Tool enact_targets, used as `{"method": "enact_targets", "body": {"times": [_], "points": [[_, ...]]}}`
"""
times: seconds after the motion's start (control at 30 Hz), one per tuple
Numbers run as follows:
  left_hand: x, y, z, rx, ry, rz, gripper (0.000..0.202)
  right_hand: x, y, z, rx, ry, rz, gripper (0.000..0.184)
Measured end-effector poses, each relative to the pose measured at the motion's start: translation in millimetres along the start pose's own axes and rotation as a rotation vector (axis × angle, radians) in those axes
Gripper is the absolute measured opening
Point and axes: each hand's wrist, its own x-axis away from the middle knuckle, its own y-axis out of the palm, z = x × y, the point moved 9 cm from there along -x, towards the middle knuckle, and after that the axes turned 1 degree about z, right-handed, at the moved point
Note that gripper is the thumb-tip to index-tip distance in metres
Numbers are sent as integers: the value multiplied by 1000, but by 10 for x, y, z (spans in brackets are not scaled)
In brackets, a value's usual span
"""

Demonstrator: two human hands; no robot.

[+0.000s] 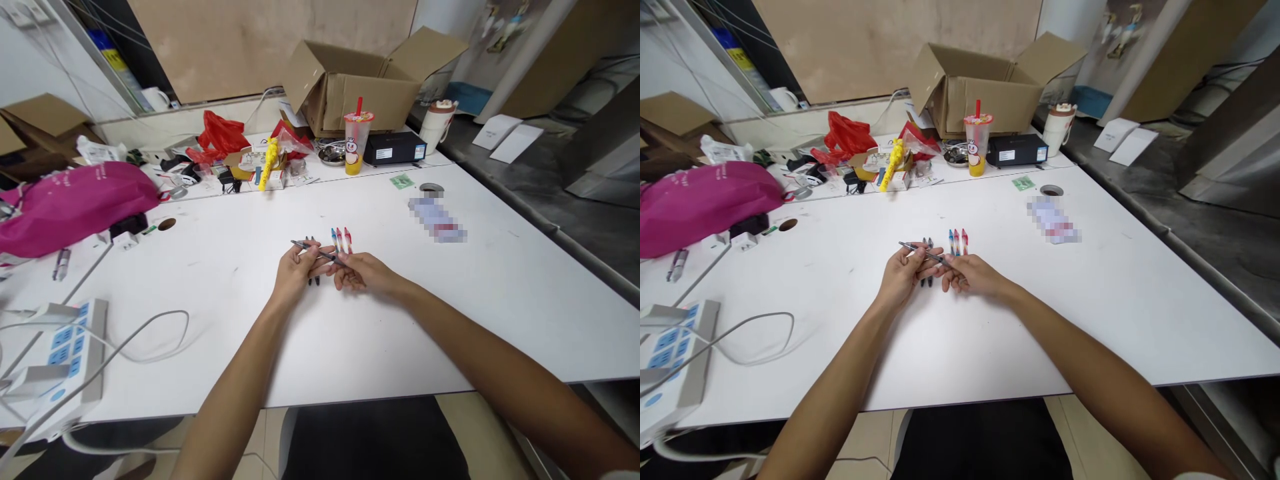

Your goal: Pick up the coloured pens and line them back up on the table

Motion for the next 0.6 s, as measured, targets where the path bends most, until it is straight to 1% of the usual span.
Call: {"method": "enact_targets", "body": {"times": [0.03,0.1,0.23,0.33,0.4,0.5,0.57,0.6], "points": [[3,2,-15,-20,8,1,34,-3,1,11,32,5,-4,56],[15,-6,-33,-48,18,26,38,8,-33,-43,129,-55,34,52],[47,-9,-27,-78,38,83,42,99,-86,-237,391,-207,160,46],[60,-39,-15,-100,45,148,42,190,-76,-402,659,-333,269,36],[62,-70,-2,-108,45,195,40,234,-73,-462,766,-384,330,31],[59,-93,26,-97,46,227,37,237,-119,-424,726,-356,364,33],[59,-88,31,-75,35,223,35,207,-147,-356,642,-314,348,40],[60,-84,27,-65,27,219,35,191,-155,-328,594,-302,338,40]]}}
